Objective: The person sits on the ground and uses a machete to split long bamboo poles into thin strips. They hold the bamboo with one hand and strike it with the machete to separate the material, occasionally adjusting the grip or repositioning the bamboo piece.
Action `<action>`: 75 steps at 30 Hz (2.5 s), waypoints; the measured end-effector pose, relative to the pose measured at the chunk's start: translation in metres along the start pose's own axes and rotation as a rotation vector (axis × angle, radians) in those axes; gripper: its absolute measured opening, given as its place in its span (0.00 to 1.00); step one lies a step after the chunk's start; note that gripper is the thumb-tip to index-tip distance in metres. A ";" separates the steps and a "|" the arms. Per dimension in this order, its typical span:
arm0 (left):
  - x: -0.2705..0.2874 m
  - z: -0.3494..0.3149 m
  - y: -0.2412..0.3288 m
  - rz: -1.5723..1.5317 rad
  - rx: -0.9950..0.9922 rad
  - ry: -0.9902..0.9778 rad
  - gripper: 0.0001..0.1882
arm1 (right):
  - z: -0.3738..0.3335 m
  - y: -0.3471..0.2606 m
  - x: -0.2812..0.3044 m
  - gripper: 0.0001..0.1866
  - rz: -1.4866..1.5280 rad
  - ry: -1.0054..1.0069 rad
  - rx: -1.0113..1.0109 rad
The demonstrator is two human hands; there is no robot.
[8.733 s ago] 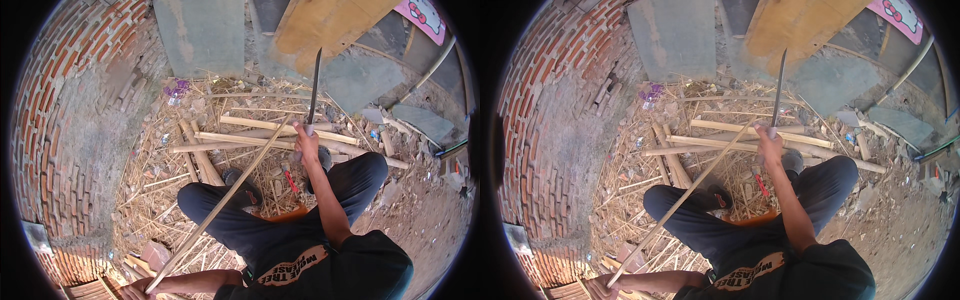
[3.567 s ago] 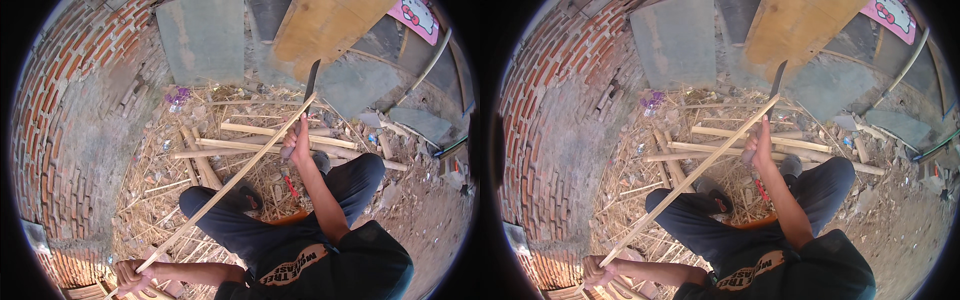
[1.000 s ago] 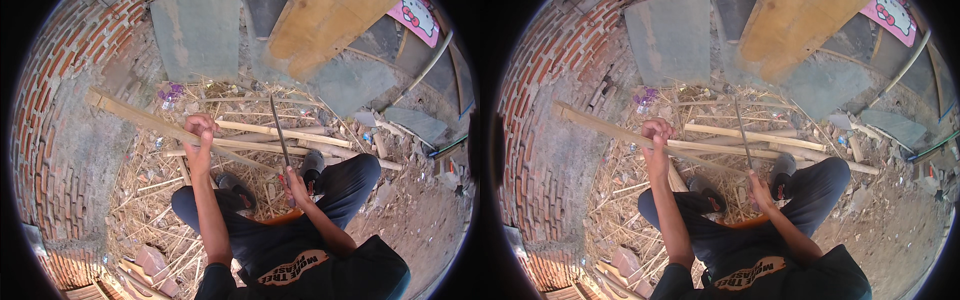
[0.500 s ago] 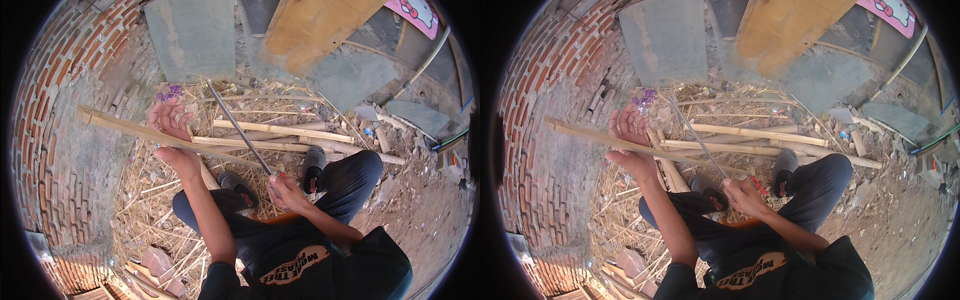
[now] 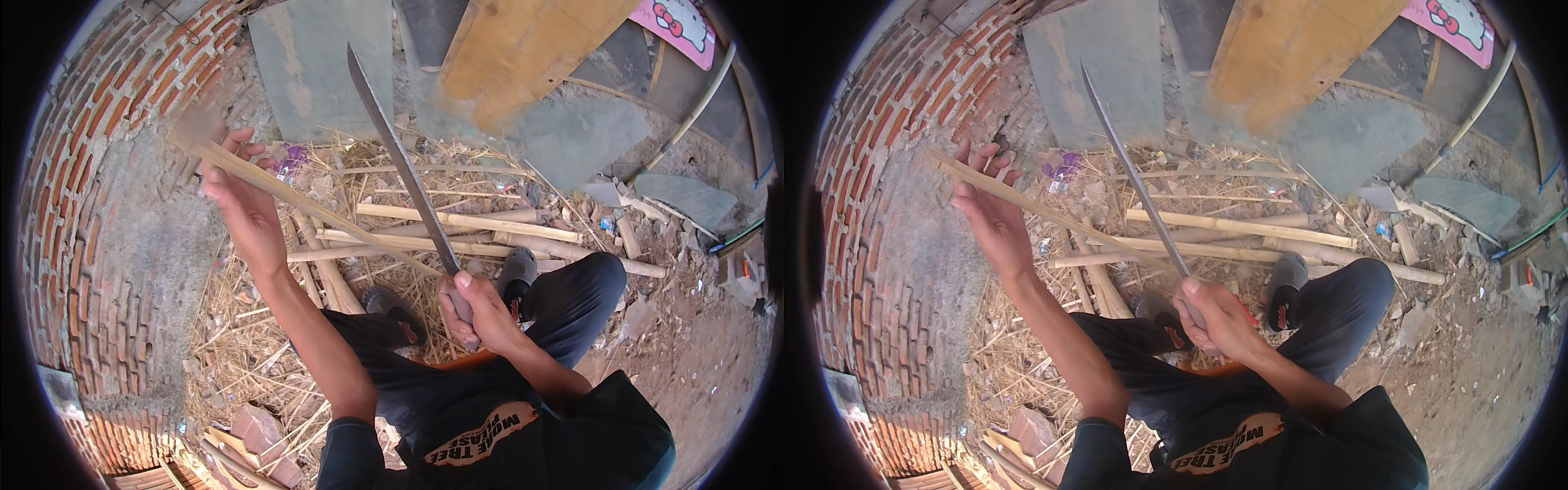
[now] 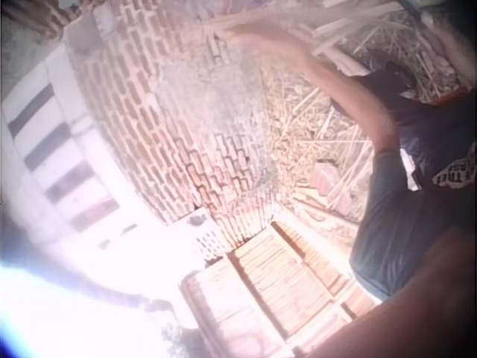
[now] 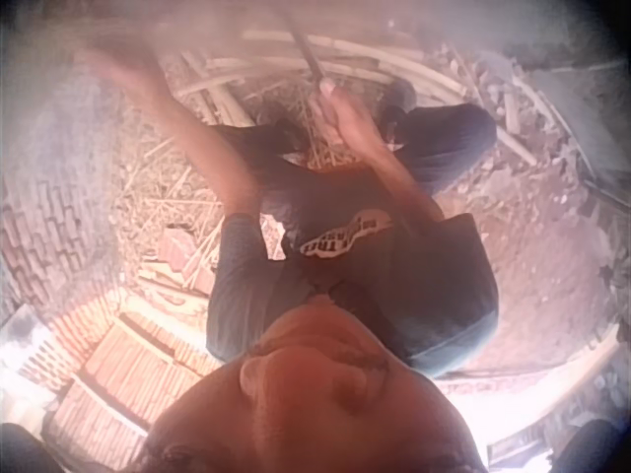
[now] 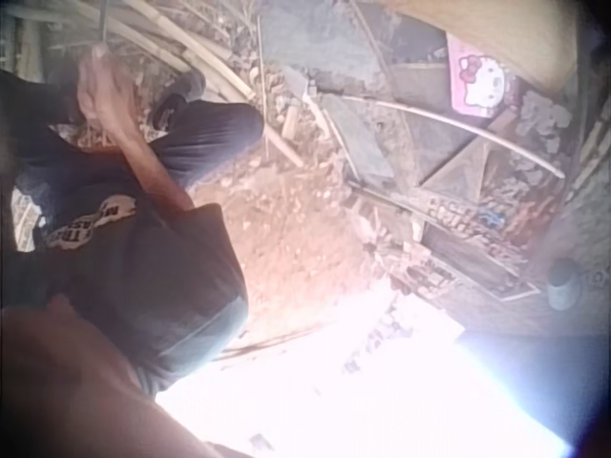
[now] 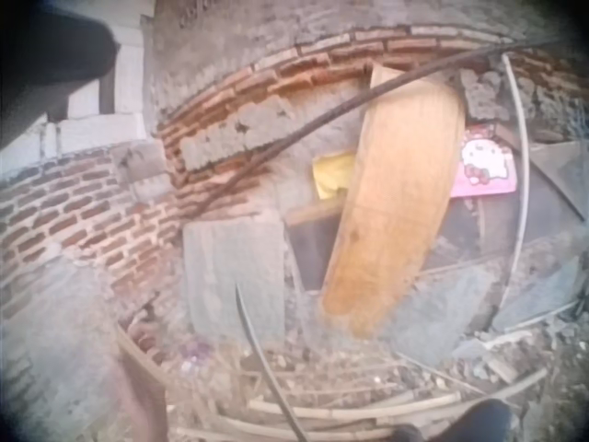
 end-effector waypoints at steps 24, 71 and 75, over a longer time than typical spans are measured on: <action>-0.064 0.053 0.049 -0.036 -0.103 -0.198 0.23 | -0.019 -0.088 -0.072 0.26 0.068 -0.108 0.202; -0.012 0.036 0.069 0.092 -0.109 -0.086 0.22 | 0.047 0.114 0.068 0.26 0.266 0.076 -0.444; -0.006 0.029 0.064 -0.021 -0.139 -0.104 0.26 | 0.043 0.138 0.094 0.26 0.178 0.106 -0.497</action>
Point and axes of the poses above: each hand's wrist, its own z-axis towards the middle knuckle, its own x-axis out of the back of the hand, y = z × x, the point moved 5 cm from there along z, towards the middle knuckle, and after that the axes turned 13 degrees about -x, right-handed, at the moved point
